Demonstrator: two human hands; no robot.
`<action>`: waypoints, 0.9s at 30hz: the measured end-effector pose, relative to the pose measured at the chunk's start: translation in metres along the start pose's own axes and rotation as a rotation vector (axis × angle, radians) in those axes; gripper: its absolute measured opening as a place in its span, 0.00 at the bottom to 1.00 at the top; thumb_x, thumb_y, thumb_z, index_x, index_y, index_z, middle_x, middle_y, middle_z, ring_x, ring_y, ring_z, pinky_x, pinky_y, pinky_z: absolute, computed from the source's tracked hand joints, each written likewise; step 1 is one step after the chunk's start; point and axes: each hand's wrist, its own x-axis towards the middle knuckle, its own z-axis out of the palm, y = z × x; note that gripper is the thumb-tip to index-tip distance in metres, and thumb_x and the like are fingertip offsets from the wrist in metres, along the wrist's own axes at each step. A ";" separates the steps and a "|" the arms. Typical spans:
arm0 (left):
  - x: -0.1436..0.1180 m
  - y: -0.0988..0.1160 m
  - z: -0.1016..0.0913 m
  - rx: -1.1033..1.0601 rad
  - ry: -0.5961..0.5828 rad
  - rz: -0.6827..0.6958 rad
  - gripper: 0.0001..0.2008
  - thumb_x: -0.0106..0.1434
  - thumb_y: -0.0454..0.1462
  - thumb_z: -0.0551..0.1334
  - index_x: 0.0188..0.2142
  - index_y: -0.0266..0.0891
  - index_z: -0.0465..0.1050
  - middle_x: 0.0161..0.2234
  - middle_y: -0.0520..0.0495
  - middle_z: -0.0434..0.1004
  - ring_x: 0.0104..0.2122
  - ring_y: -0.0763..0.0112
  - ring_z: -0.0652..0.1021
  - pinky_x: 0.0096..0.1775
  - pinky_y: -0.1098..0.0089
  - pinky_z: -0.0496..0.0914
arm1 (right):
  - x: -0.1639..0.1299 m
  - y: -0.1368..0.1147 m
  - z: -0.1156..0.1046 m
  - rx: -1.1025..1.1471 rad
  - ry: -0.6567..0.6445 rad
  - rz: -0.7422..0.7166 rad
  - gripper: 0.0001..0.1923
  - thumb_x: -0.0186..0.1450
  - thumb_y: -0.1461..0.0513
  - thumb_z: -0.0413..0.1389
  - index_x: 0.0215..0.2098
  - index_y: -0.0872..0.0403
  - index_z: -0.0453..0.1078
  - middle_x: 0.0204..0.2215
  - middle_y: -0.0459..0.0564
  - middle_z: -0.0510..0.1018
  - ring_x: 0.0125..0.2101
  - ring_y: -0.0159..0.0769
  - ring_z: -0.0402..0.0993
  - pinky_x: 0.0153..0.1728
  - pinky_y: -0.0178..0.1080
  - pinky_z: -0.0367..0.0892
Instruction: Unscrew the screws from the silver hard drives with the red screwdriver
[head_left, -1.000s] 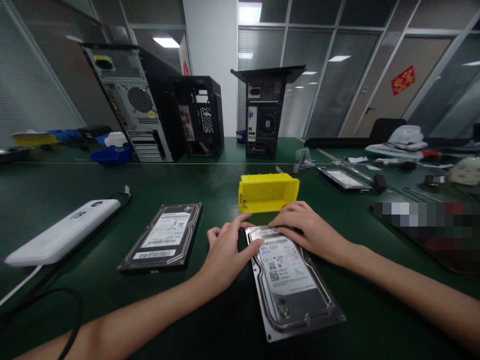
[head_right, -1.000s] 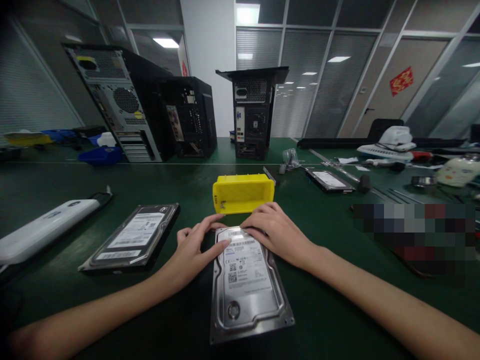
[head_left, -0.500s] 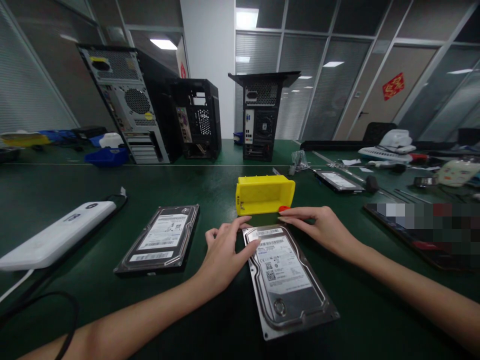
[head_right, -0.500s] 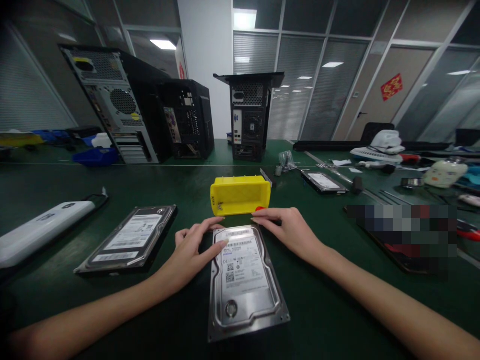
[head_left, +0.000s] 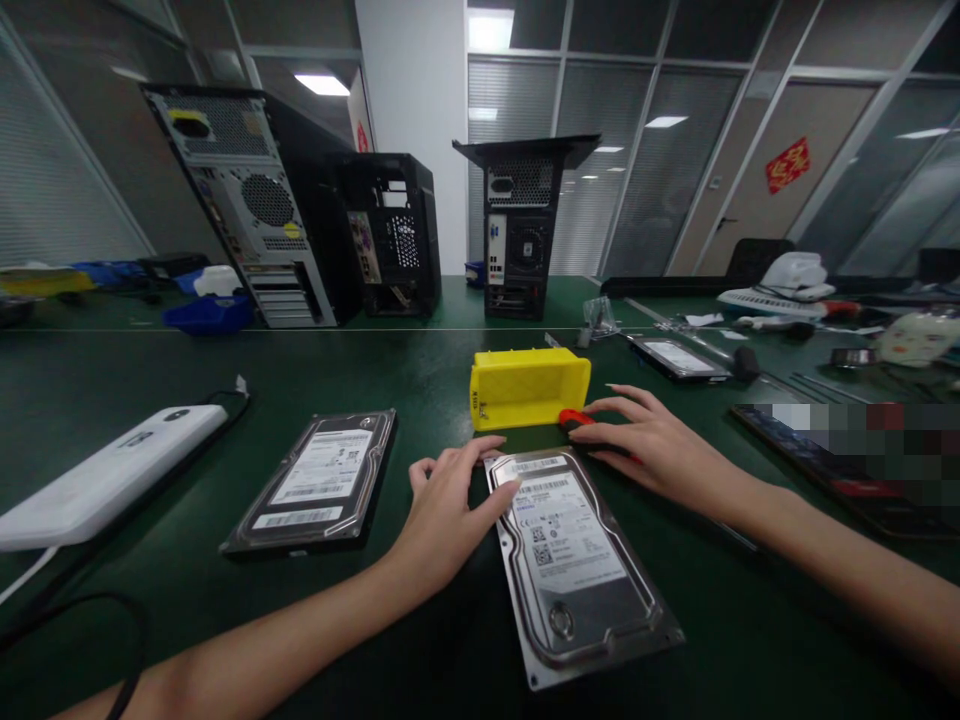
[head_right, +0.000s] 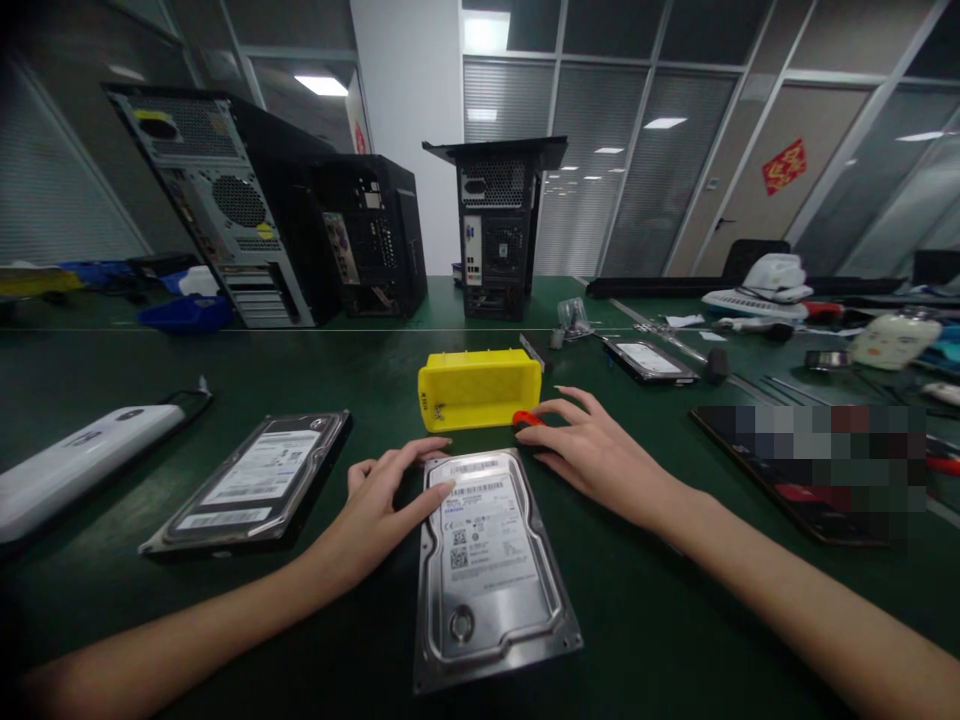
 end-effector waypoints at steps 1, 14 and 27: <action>0.000 0.000 0.000 -0.001 0.002 0.002 0.19 0.61 0.46 0.55 0.51 0.47 0.64 0.46 0.47 0.72 0.46 0.55 0.68 0.47 0.55 0.56 | 0.001 -0.001 0.001 -0.026 0.000 -0.009 0.15 0.63 0.61 0.50 0.48 0.48 0.68 0.46 0.49 0.73 0.51 0.39 0.65 0.56 0.55 0.53; 0.000 -0.002 0.001 -0.014 -0.007 -0.009 0.19 0.61 0.46 0.55 0.51 0.49 0.64 0.48 0.48 0.71 0.49 0.54 0.66 0.49 0.55 0.54 | -0.001 0.001 0.010 -0.136 -0.017 0.048 0.14 0.65 0.62 0.49 0.46 0.51 0.71 0.45 0.53 0.75 0.50 0.38 0.67 0.58 0.55 0.50; -0.001 -0.001 0.002 -0.003 -0.009 -0.007 0.18 0.62 0.44 0.55 0.51 0.47 0.64 0.48 0.48 0.71 0.49 0.56 0.67 0.50 0.53 0.54 | 0.001 -0.005 0.013 -0.004 0.003 0.074 0.11 0.64 0.63 0.51 0.40 0.49 0.74 0.38 0.46 0.78 0.46 0.37 0.69 0.56 0.53 0.51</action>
